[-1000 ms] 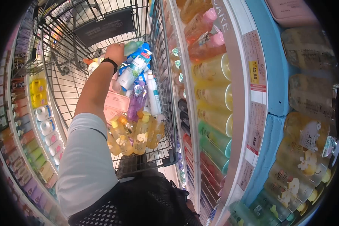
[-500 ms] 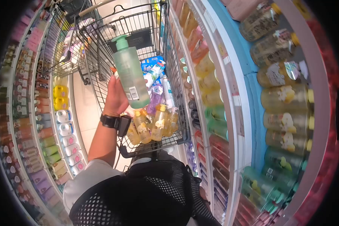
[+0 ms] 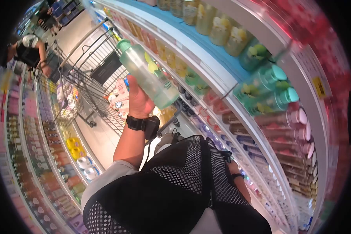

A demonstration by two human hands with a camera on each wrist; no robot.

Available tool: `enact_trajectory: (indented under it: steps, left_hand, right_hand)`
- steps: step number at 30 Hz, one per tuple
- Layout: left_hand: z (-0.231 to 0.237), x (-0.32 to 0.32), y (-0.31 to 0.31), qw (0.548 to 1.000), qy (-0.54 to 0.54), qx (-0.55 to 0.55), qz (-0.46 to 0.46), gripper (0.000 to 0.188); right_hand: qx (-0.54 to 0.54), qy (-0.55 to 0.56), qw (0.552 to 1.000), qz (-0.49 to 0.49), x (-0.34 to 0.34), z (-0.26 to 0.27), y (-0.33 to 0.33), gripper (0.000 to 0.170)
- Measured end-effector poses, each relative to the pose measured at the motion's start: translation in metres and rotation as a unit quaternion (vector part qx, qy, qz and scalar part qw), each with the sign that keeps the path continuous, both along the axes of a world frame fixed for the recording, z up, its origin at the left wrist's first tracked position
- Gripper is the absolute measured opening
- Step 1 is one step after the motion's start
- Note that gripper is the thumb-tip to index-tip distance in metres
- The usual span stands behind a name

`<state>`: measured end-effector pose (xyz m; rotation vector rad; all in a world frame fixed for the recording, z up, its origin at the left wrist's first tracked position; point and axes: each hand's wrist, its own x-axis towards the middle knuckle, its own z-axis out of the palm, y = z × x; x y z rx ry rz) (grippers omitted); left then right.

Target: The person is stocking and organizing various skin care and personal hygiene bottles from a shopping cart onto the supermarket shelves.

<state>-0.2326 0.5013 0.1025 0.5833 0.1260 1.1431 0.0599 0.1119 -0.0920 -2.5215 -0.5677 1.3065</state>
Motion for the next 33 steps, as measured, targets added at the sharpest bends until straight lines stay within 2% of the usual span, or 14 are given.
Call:
enact_trajectory:
  steps: [2,3,4,6,8,14,16,17,18,20,23,26,28,33]
  left_hand:
    - [0.001,0.009,-0.007,0.997,0.058,-0.020,-0.036,0.083]
    - [0.008,0.015,-0.012,0.995,0.045,-0.003,-0.086,0.079]
    - [0.016,0.023,-0.017,0.994,0.046,0.003,-0.096,0.079]
    - [0.026,0.042,-0.028,0.995,0.063,0.048,-0.052,0.072]
    - [0.027,0.050,-0.032,0.992,0.062,0.065,-0.087,0.067]
    - [0.026,0.083,-0.043,0.981,-0.012,0.052,-0.187,0.070]
    - [0.022,0.090,-0.043,0.979,0.115,0.083,-0.144,0.070]
    - [0.030,0.098,-0.047,0.978,0.139,0.113,-0.108,0.063]
    - [0.035,0.104,-0.046,0.976,0.140,0.118,-0.114,0.063]
    - [0.043,0.114,-0.044,0.959,0.161,0.224,-0.062,0.057]
    - [0.053,0.121,-0.046,0.958,0.158,0.235,-0.040,0.053]
    - [0.055,0.123,-0.039,0.951,0.166,0.260,-0.034,0.057]
    - [0.057,0.127,-0.035,0.942,0.196,0.273,0.005,0.063]
    - [0.064,0.135,-0.020,0.927,0.197,0.318,0.015,0.062]
  right_hand:
    - [-0.019,0.022,0.999,-0.013,0.001,-0.013,-0.028,0.034]
    - [-0.013,0.023,0.999,-0.026,0.000,-0.021,-0.042,0.034]
    - [-0.007,0.009,1.000,-0.023,-0.002,-0.029,-0.056,0.034]
    - [0.002,-0.003,1.000,-0.028,-0.008,-0.034,-0.073,0.035]
    - [-0.020,0.010,0.998,-0.066,-0.014,-0.032,-0.090,0.035]
    - [-0.005,0.011,0.995,-0.101,-0.021,-0.044,-0.115,0.035]
    - [0.005,0.016,0.993,-0.120,-0.028,-0.040,-0.118,0.034]
    - [0.010,0.013,0.991,-0.130,-0.030,-0.039,-0.119,0.034]
    - [0.014,0.010,0.990,-0.139,-0.031,-0.040,-0.120,0.034]
    - [0.024,0.006,0.990,-0.136,-0.031,-0.053,-0.128,0.035]
    - [0.007,0.004,0.993,-0.116,-0.027,-0.057,-0.133,0.038]
    - [0.000,0.008,0.992,-0.124,-0.026,-0.059,-0.136,0.038]
    - [0.018,0.009,0.990,-0.136,-0.023,-0.063,-0.138,0.037]
    - [0.032,0.019,0.985,-0.169,-0.018,-0.059,-0.135,0.036]
